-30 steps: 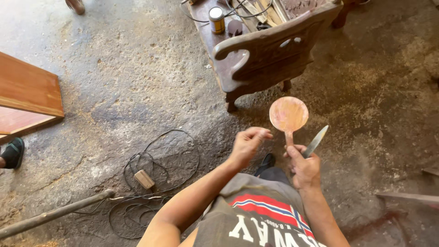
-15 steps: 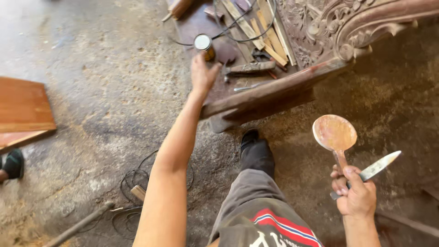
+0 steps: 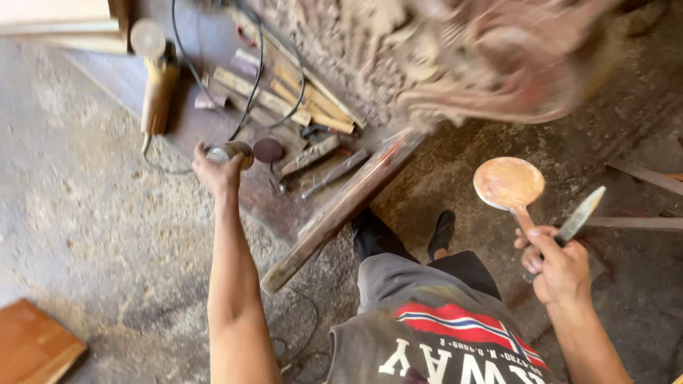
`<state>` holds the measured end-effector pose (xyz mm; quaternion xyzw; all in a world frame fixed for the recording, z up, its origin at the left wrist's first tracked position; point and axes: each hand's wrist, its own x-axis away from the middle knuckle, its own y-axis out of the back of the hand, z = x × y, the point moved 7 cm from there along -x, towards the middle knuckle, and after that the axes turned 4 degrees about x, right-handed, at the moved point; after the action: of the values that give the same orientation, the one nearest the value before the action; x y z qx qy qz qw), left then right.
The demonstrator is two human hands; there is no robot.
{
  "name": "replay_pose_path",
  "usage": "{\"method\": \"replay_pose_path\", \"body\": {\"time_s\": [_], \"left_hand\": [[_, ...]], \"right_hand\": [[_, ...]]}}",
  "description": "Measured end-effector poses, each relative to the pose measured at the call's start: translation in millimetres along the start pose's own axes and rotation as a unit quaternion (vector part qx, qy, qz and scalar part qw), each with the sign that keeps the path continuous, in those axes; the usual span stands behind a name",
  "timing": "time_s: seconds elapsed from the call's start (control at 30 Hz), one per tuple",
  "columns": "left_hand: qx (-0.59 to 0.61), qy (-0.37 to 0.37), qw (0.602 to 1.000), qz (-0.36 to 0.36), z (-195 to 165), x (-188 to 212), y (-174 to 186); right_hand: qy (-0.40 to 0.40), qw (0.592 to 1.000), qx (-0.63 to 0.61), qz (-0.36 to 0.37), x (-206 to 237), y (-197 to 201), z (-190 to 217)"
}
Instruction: The person carries a round board holding wood filler and uses a small spatula to press filler into the joints and gaps of a wooden furniture frame. They move around the frame, filling seams on different sides and edges, then walk across the workshop carrying the filler board and a knife.
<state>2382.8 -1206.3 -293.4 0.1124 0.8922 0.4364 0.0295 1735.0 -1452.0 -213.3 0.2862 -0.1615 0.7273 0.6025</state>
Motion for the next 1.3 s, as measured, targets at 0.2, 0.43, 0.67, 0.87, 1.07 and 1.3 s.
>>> {"method": "replay_pose_path", "body": {"time_s": [0.2, 0.43, 0.67, 0.87, 1.07, 1.3], "left_hand": [[0.259, -0.137, 0.956, 0.0, -155, 68, 120], [0.458, -0.297, 0.833, -0.087, -358, 167, 221], [0.361, -0.441, 0.819, -0.067, -549, 238, 211], [0.015, -0.555, 0.831, -0.027, -723, 238, 151], [-0.088, -0.534, 0.813, 0.213, -841, 197, 8], [-0.166, -0.59, 0.705, 0.356, -908, 115, -174]], "right_hand": [[0.057, 0.996, -0.064, 0.006, -44, -1, 90], [0.127, 0.988, -0.07, 0.058, -153, 16, 200], [0.211, 0.969, -0.043, 0.124, -262, 62, 320], [0.219, 0.966, -0.078, 0.112, -335, 112, 380], [0.2, 0.966, -0.111, 0.124, -407, 89, 455], [0.199, 0.958, -0.032, 0.204, -526, -60, 609]]}}
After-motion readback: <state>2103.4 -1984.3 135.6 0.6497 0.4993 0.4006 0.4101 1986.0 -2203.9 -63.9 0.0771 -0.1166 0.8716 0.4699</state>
